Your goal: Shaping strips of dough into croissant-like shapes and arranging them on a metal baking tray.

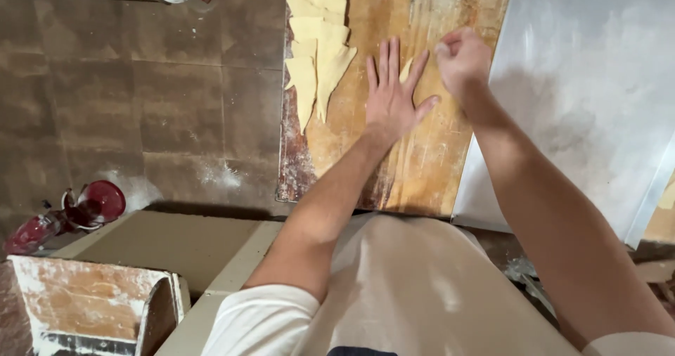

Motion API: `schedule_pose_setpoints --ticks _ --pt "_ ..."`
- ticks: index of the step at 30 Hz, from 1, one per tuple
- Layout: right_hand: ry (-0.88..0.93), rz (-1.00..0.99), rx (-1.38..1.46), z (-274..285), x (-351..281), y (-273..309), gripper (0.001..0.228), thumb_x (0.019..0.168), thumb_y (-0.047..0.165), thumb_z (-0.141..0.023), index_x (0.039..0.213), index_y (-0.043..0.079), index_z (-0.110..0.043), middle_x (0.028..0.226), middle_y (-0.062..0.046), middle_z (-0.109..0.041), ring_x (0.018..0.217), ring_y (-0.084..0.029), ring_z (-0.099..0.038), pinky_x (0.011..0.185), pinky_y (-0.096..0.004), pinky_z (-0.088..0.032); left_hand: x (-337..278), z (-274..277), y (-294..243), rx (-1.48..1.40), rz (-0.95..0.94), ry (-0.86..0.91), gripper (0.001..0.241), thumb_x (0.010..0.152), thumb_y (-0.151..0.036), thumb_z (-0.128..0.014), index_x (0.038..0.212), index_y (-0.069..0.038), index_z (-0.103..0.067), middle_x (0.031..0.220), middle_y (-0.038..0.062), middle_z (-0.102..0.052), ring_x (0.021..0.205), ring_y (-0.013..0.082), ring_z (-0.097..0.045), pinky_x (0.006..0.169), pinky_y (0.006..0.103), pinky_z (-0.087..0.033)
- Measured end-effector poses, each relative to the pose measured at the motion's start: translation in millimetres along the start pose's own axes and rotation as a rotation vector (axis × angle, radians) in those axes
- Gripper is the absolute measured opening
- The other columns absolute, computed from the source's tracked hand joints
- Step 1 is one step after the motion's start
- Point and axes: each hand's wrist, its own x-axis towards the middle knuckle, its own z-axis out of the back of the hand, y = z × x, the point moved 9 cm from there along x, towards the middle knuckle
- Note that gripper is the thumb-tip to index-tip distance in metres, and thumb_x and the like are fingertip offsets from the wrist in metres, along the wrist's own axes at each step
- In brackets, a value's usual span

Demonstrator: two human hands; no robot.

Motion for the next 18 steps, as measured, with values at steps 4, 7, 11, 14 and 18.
schedule_pose_setpoints --ticks 4,7,11,14,18 --pt "0.061 -0.500 0.434 -24 -16 -50 0.029 0.090 0.035 -0.068 0.106 0.011 -0.065 0.085 -0.008 -0.074 0.067 -0.021 -0.073 0.059 -0.036 -0.055 -12 11 -3 -0.011 -0.182 -0.318 0.093 0.081 -0.070 -0.063 0.150 -0.011 -0.039 0.160 0.030 -0.026 0.145 0.0457 -0.022 0.114 0.0680 -0.017" --pt "0.259 -0.237 -0.001 -29 -6 -8 0.029 0.096 0.041 -0.068 0.096 0.014 -0.076 0.084 -0.007 -0.076 0.078 -0.019 -0.075 0.074 -0.034 -0.058 -39 -27 1 -0.031 -0.305 -0.189 0.061 0.103 -0.052 -0.063 0.137 -0.003 -0.054 0.134 0.020 -0.055 0.138 0.0398 -0.045 0.127 0.0550 -0.035" --pt "0.310 -0.103 -0.290 -35 -16 30 0.035 0.082 0.048 -0.084 0.086 0.014 -0.077 0.084 -0.011 -0.074 0.082 -0.030 -0.071 0.077 -0.044 -0.056 -60 -30 7 0.065 -0.381 -0.327 0.041 0.092 -0.014 -0.063 0.130 0.002 -0.062 0.119 0.016 -0.062 0.122 0.0352 -0.054 0.107 0.0479 -0.046" --pt "0.283 -0.086 -0.255 -32 -17 33 0.037 0.080 0.047 -0.085 0.089 0.013 -0.074 0.087 -0.010 -0.074 0.087 -0.030 -0.072 0.080 -0.045 -0.056 -83 -35 13 -0.014 -0.351 -0.171 0.041 0.093 -0.011 -0.062 0.132 0.001 -0.062 0.123 0.017 -0.062 0.121 0.0354 -0.054 0.105 0.0470 -0.048" --pt "0.222 -0.027 -0.251 -35 -11 31 0.034 0.076 0.042 -0.086 0.089 0.013 -0.074 0.088 -0.010 -0.075 0.091 -0.032 -0.070 0.082 -0.046 -0.055 -118 -49 29 0.021 -0.362 -0.243 0.052 0.095 -0.011 -0.060 0.147 -0.008 -0.054 0.151 0.010 -0.054 0.147 0.0307 -0.045 0.126 0.0499 -0.040"
